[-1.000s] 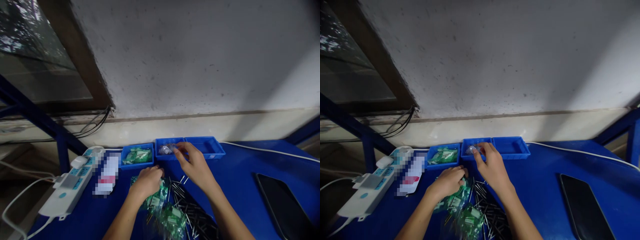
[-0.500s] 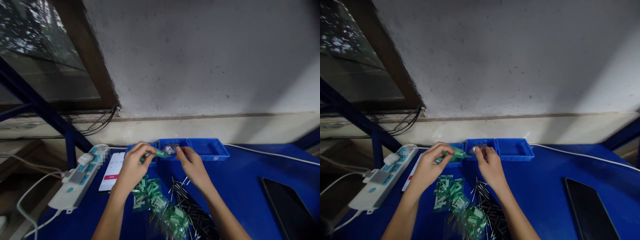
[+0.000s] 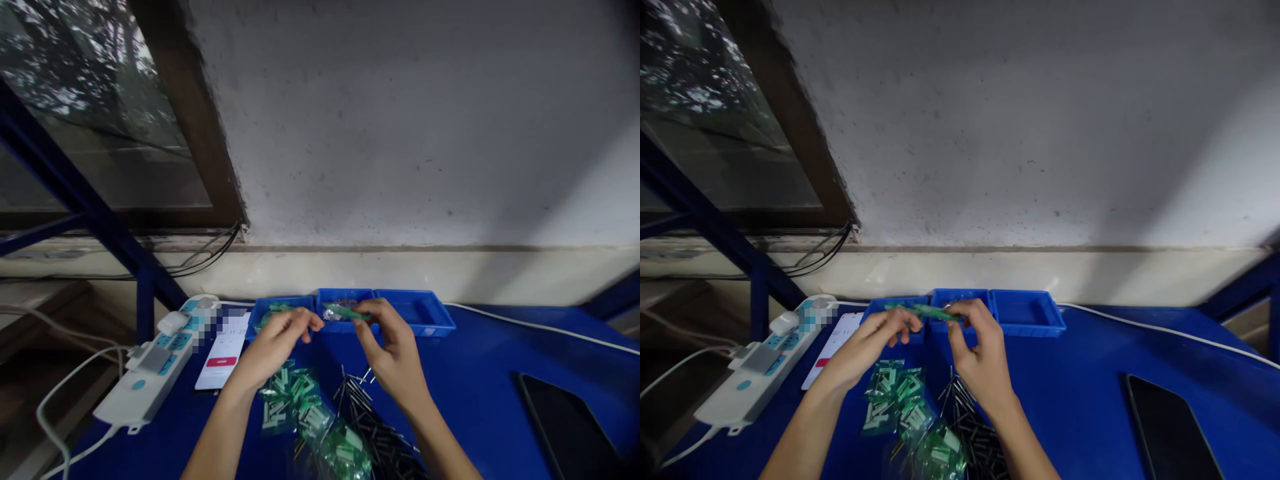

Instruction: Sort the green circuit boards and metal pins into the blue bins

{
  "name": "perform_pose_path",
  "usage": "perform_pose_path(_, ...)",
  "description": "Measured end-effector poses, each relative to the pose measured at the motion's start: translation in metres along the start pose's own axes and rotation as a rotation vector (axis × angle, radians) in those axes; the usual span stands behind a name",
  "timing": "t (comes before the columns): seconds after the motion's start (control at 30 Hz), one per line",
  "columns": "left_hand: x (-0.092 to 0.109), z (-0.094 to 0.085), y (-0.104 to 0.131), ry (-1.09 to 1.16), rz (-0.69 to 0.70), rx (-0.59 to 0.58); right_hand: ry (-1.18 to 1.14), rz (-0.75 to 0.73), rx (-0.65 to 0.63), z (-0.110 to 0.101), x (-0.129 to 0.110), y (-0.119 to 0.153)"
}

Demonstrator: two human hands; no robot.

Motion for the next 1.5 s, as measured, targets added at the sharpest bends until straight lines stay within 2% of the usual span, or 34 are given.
perform_pose_path(0.1, -0.006, -0.002, 0.002, 0.195, -0.095, 0.090, 0.107, -0.189, -0.033, 0.002, -0.013, 0.004)
perform_pose_path(0.17, -0.003, -0.001, 0.003, 0.148, -0.071, 0.097, 0.138, -0.219, -0.053, 0.005, -0.013, 0.005)
perform_pose_path(0.2, 0.001, 0.000, 0.003, 0.075, -0.025, 0.109, 0.136, -0.188, -0.059, 0.006, -0.009, 0.004)
perform_pose_path(0.27, 0.012, -0.001, 0.005, -0.131, 0.115, 0.168, 0.087, -0.031, -0.091, 0.010, 0.003, 0.001)
perform_pose_path(0.33, 0.024, 0.001, 0.008, -0.335, 0.269, 0.221, -0.044, 0.214, -0.175, 0.016, 0.020, 0.001)
perform_pose_path(0.43, 0.034, 0.015, 0.011, -0.499, 0.430, 0.136, -0.335, 0.532, -0.288, 0.026, 0.035, 0.006)
perform_pose_path(0.5, 0.035, 0.023, 0.011, -0.525, 0.460, 0.068, -0.409, 0.593, -0.263, 0.025, 0.037, 0.007)
perform_pose_path(0.6, 0.029, 0.023, 0.008, -0.444, 0.356, 0.046, -0.268, 0.467, -0.183, 0.017, 0.030, 0.003)
perform_pose_path(0.7, 0.015, 0.015, 0.005, -0.199, 0.170, 0.072, -0.058, 0.169, -0.148, 0.011, 0.011, 0.000)
perform_pose_path(0.77, 0.007, 0.009, 0.004, -0.059, 0.075, 0.103, 0.059, -0.057, -0.162, 0.013, -0.005, 0.002)
perform_pose_path(0.83, 0.001, 0.004, 0.003, -0.006, 0.009, 0.113, 0.145, -0.215, -0.205, 0.019, -0.015, 0.007)
perform_pose_path(0.93, 0.001, -0.008, 0.000, -0.114, 0.009, 0.140, 0.201, -0.261, -0.234, 0.025, -0.019, 0.011)
perform_pose_path(1.03, 0.004, -0.038, 0.001, -0.458, 0.068, 0.368, 0.178, -0.173, -0.140, 0.017, -0.015, 0.007)
perform_pose_path(1.1, -0.001, -0.057, 0.004, -0.668, 0.054, 0.417, 0.157, -0.137, -0.063, 0.008, -0.012, 0.004)
perform_pose_path(1.13, -0.007, -0.062, 0.005, -0.734, 0.023, 0.358, 0.153, -0.132, -0.035, 0.004, -0.012, 0.002)
perform_pose_path(1.2, -0.023, -0.067, 0.008, -0.804, -0.071, 0.167, 0.161, -0.125, 0.004, -0.003, -0.011, 0.000)
perform_pose_path(1.27, -0.035, -0.063, 0.013, -0.824, -0.160, 0.003, 0.174, -0.119, 0.029, -0.007, -0.010, -0.001)
perform_pose_path(1.33, -0.041, -0.046, 0.015, -0.787, -0.195, -0.136, 0.179, -0.120, 0.038, -0.007, -0.010, -0.001)
perform_pose_path(1.43, -0.043, -0.002, 0.012, -0.672, -0.173, -0.360, 0.162, -0.120, 0.062, -0.006, -0.010, 0.001)
perform_pose_path(1.5, -0.050, 0.020, 0.009, -0.694, -0.214, -0.455, 0.146, -0.102, 0.096, -0.006, -0.008, 0.002)
Point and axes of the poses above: each hand's wrist, its own y-axis away from the middle knuckle, its own z-axis out of the palm, x = y × z, the point moved 6 cm from there along -y, towards the middle knuckle, and after that the axes turned 10 degrees about y, right-handed, at the moved point
